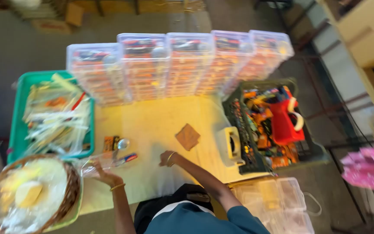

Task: The person stands at a table and organizes small items, including a small tin and packaged goods, into a clear plastic container. They handle the items with their hands, placing them into the container and then setting the container aside. The person also handles a small brown packet and a green item on the table.

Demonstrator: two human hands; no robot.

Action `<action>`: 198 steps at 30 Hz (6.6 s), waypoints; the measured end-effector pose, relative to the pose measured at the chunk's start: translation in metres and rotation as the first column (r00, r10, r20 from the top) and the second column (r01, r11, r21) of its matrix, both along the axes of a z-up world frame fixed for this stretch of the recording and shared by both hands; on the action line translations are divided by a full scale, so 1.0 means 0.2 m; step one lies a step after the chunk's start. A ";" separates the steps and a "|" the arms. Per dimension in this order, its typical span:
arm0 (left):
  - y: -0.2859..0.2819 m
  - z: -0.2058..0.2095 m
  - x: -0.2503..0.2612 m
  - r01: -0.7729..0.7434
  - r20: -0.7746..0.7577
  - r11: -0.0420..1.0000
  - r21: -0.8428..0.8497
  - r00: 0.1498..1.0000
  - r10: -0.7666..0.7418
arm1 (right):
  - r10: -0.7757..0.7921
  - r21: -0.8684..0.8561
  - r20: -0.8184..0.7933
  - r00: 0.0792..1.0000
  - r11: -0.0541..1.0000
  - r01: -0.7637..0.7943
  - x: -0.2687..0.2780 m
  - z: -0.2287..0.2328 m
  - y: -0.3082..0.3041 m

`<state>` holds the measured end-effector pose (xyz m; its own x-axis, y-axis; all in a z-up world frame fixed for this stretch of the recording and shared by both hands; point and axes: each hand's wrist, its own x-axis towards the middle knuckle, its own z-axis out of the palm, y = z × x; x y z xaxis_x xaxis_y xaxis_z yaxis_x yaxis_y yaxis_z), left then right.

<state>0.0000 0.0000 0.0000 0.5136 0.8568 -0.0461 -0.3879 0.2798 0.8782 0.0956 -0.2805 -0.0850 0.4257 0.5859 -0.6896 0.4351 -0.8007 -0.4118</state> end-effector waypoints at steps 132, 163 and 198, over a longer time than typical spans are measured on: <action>-0.95 0.02 0.09 0.573 0.202 0.360 -0.736 0.693 -0.692 | -0.861 0.920 0.340 0.379 0.389 0.058 -0.32 0.85 -0.38; -0.53 0.18 0.15 0.859 0.237 0.123 -0.496 0.271 -0.933 | -0.904 0.913 -0.101 0.416 0.081 0.399 -0.20 0.46 -0.15; -0.36 0.19 0.38 0.903 -0.313 0.395 -0.169 0.331 -0.890 | -0.711 0.837 -0.446 0.543 -0.118 0.534 -0.23 0.81 -0.24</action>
<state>0.0761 -0.0722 0.0385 0.9311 -0.1085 -0.3483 0.3648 0.2563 0.8951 0.0503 -0.3277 0.0768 0.9909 0.1064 0.0829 0.0757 0.0701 -0.9947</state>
